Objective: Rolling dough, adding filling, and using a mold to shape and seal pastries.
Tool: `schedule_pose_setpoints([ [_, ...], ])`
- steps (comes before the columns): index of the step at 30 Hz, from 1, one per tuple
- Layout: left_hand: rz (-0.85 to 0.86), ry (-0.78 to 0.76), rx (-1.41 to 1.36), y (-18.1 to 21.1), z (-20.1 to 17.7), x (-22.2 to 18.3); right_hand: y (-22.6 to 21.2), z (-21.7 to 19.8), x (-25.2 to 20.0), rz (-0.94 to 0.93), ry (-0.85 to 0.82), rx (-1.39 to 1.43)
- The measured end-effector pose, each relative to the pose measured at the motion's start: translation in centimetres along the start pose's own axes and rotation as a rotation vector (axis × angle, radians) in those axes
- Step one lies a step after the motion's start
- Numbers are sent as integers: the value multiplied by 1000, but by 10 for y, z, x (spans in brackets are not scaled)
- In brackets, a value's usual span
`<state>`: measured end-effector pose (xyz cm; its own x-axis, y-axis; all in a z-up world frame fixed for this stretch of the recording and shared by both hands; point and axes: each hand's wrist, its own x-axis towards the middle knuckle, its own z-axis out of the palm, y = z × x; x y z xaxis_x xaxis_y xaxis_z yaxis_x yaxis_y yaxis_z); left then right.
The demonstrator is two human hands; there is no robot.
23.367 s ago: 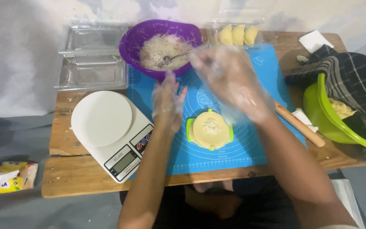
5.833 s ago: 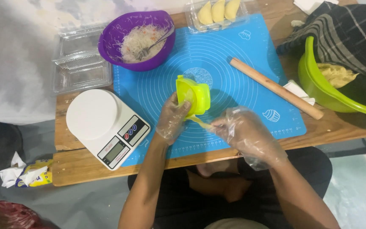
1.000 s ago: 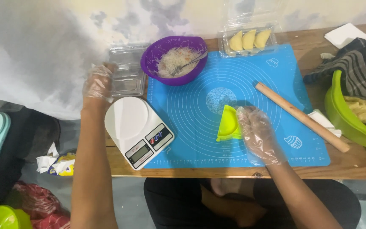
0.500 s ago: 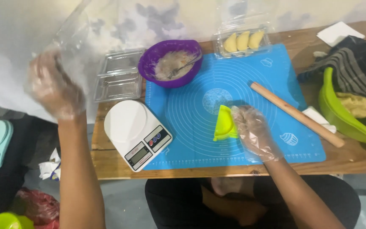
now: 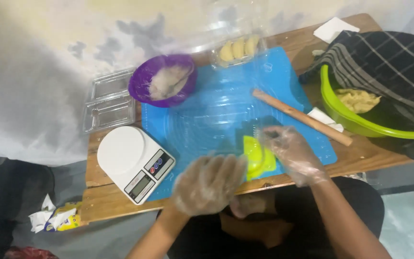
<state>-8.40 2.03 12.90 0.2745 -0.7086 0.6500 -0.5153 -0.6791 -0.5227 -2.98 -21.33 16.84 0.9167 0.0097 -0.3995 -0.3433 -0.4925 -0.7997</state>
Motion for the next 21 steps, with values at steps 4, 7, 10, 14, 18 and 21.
schedule_pose_setpoints([
  [4, 46, -84, 8, 16, 42, 13, -4, -21, -29, 118, -15, 2],
  [7, 118, -471, -25, 24, 78, 1, 9, -29, -35, 151, 3, 61],
  [10, 75, -742, -196, 36, 93, -10, 42, -30, -25, 120, 65, 323],
  [14, -283, -455, -453, 54, 90, -17, 43, -27, -26, -14, 189, 474],
  [18, -541, -225, -645, 71, 88, -22, 45, -25, -16, -53, 209, 498],
  [21, -801, 16, -821, 66, 70, -12, 32, -21, -24, -71, 247, 468],
])
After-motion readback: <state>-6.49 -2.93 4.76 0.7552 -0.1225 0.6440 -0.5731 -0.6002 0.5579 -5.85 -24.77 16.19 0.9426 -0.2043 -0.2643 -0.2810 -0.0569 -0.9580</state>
